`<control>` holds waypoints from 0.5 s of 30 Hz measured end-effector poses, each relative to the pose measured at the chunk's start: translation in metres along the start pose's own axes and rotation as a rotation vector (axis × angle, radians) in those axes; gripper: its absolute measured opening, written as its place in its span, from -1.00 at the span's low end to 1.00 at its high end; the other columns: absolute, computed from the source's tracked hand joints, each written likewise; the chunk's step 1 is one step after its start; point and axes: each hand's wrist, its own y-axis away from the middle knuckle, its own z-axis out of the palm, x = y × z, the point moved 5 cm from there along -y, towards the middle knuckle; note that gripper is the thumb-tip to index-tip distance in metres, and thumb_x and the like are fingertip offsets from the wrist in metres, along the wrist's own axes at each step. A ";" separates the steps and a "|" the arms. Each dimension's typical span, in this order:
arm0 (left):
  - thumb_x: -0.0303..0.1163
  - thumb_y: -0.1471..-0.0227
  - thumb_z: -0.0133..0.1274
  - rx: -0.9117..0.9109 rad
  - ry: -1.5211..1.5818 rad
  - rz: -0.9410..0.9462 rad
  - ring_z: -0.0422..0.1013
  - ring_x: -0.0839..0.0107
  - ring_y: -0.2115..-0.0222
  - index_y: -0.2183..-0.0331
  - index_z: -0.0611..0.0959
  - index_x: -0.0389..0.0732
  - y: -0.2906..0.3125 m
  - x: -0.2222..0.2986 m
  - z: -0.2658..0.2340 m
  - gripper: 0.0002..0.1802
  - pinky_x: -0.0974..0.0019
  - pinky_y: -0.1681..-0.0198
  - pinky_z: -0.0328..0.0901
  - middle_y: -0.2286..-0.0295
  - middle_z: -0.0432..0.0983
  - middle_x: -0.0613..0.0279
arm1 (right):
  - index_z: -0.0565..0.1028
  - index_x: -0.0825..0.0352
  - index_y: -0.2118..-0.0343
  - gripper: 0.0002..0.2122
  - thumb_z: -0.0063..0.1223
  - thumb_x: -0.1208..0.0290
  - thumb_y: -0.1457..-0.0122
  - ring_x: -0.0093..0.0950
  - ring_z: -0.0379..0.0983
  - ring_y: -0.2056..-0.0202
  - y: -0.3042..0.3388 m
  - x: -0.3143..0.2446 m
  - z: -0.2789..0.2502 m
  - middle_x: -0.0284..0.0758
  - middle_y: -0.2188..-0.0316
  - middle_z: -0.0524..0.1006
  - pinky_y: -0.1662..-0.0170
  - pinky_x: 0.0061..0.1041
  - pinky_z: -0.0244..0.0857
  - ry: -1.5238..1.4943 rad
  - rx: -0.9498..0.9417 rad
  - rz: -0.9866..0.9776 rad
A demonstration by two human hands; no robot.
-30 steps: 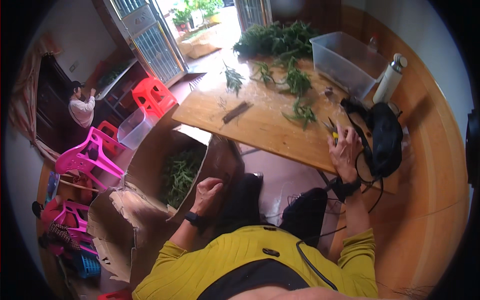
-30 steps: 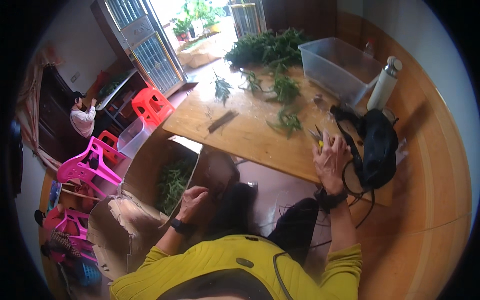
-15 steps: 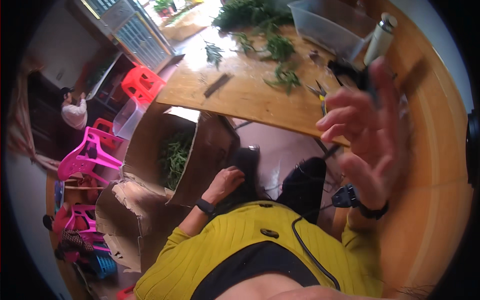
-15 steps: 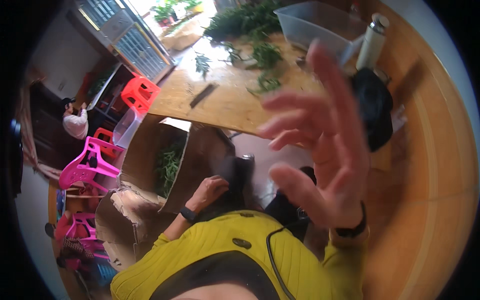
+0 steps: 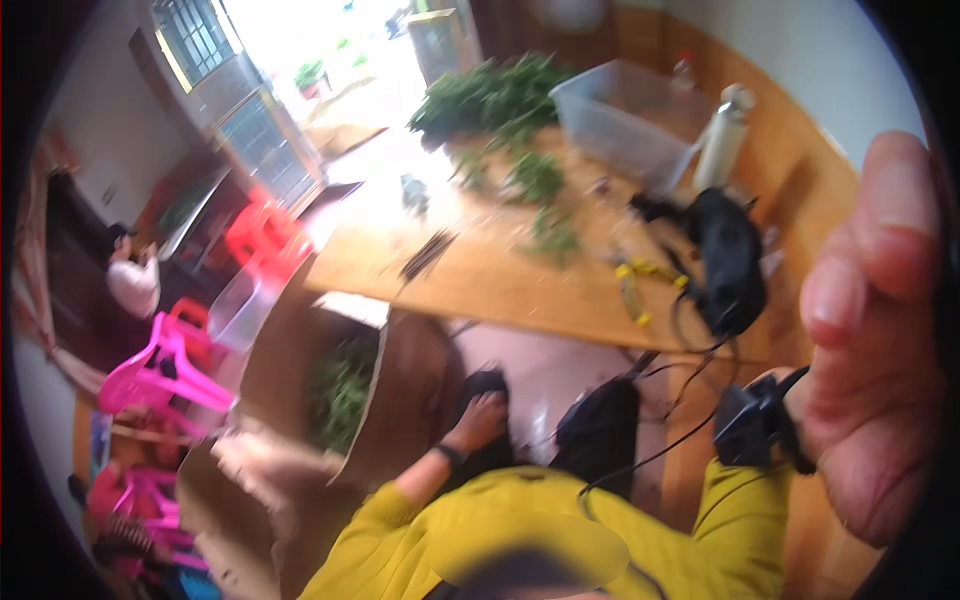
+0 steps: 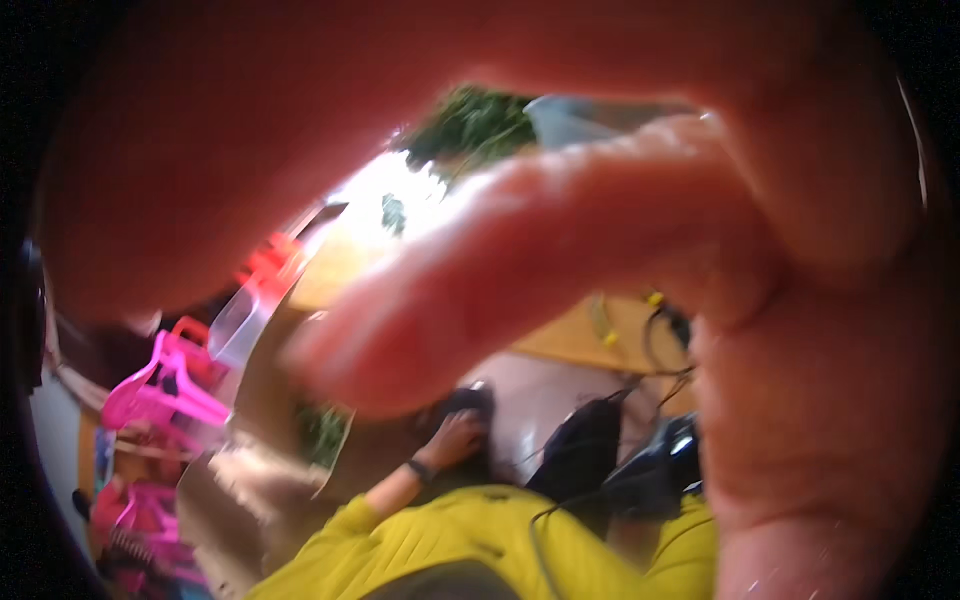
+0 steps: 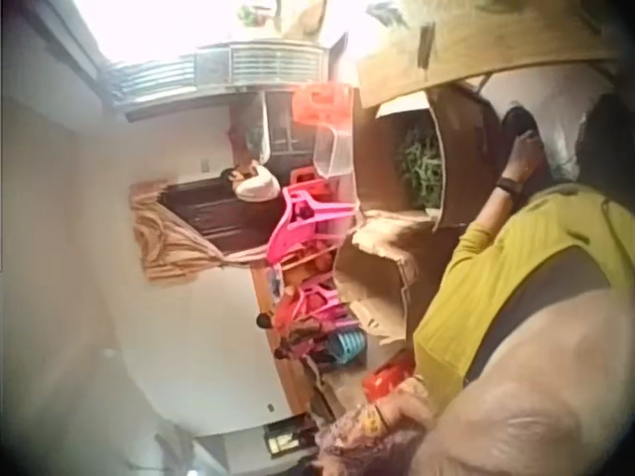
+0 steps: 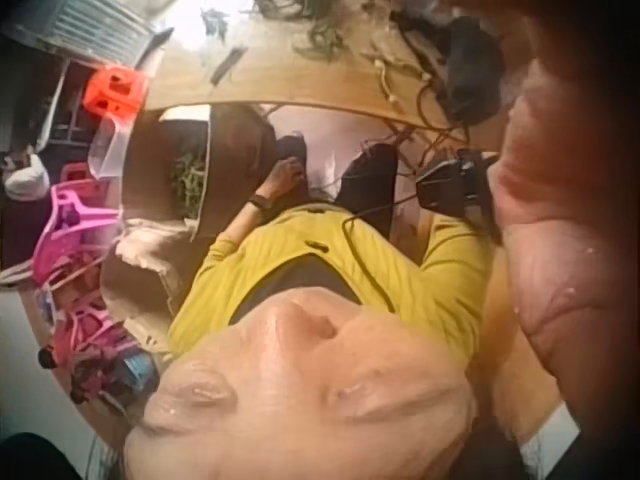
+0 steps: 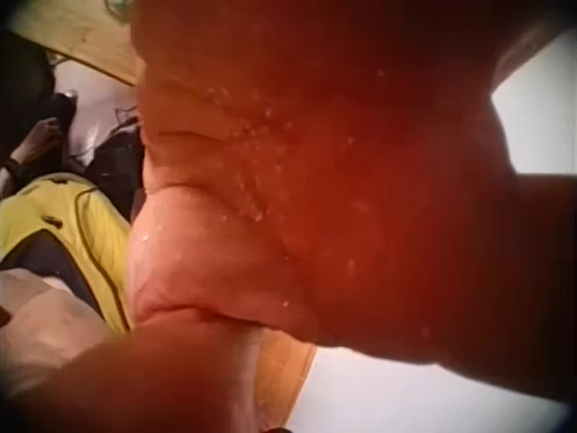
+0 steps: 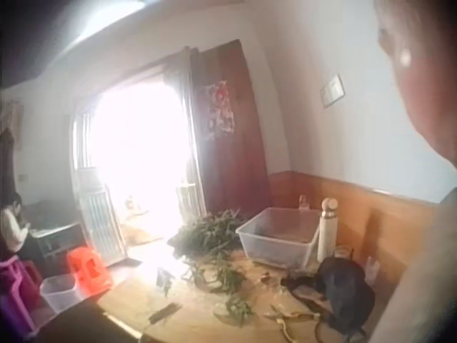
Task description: Assembling artificial plant branches by wiring small stems together using pliers.
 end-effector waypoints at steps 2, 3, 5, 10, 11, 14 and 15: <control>-0.19 0.16 0.19 0.014 0.004 -0.015 0.10 0.02 -0.10 0.13 0.54 -0.05 -0.014 -0.021 -0.013 -0.53 -0.07 -0.04 0.12 -0.04 0.22 0.06 | 0.32 0.37 0.02 -0.56 0.18 0.38 -0.05 -0.51 0.46 0.39 0.001 0.012 0.020 -0.21 0.24 0.49 0.29 -0.58 0.37 -0.066 -0.010 0.019; -0.16 0.17 0.19 -0.005 0.070 -0.063 0.05 -0.02 -0.14 0.08 0.52 -0.04 -0.018 -0.031 -0.017 -0.46 -0.14 -0.07 0.07 -0.09 0.16 0.05 | 0.33 0.37 0.04 -0.57 0.18 0.38 -0.04 -0.51 0.46 0.40 0.001 0.016 0.025 -0.21 0.25 0.50 0.30 -0.59 0.38 -0.102 -0.033 0.019; -0.04 0.13 0.17 0.032 0.062 -0.097 -0.05 -0.03 -0.20 0.00 0.47 0.01 -0.020 -0.055 -0.008 -0.39 -0.25 -0.08 0.03 -0.15 0.08 0.06 | 0.37 0.36 0.08 -0.61 0.19 0.38 -0.04 -0.52 0.47 0.43 0.007 0.013 0.022 -0.22 0.27 0.51 0.32 -0.60 0.38 -0.149 -0.068 0.001; 0.10 0.11 0.13 -0.150 0.095 -0.139 -0.15 -0.08 -0.23 -0.07 0.40 0.07 -0.042 -0.075 -0.024 -0.29 -0.43 -0.07 -0.04 -0.19 0.01 0.12 | 0.44 0.36 0.18 -0.66 0.25 0.40 0.03 -0.64 0.42 0.47 0.035 -0.008 0.015 -0.33 0.32 0.53 0.43 -0.72 0.25 0.055 -0.102 -0.096; 0.13 0.11 0.12 -0.171 0.064 -0.143 -0.16 -0.10 -0.23 -0.08 0.39 0.07 -0.048 -0.081 -0.022 -0.27 -0.47 -0.05 -0.05 -0.19 0.01 0.14 | 0.44 0.38 0.22 -0.64 0.29 0.43 0.10 -0.74 0.37 0.46 0.078 -0.023 -0.014 -0.43 0.32 0.53 0.50 -0.82 0.10 0.247 -0.108 -0.087; 0.19 0.14 0.11 -0.256 0.028 -0.203 -0.17 -0.15 -0.22 -0.09 0.38 0.08 -0.028 -0.082 0.004 -0.23 -0.57 -0.01 -0.08 -0.18 0.02 0.16 | 0.46 0.29 0.19 -0.70 0.22 0.45 0.03 -0.74 0.34 0.34 0.095 -0.061 -0.011 -0.50 0.24 0.50 0.38 -0.78 0.13 0.177 -0.018 -0.192; 0.21 0.16 0.11 -0.242 0.040 -0.251 -0.16 -0.17 -0.21 -0.08 0.39 0.08 -0.015 -0.089 0.001 -0.22 -0.57 -0.01 -0.08 -0.18 0.03 0.15 | 0.46 0.25 0.18 -0.72 0.18 0.47 0.00 -0.74 0.33 0.29 0.126 -0.096 -0.061 -0.54 0.19 0.48 0.32 -0.75 0.14 0.125 0.014 -0.261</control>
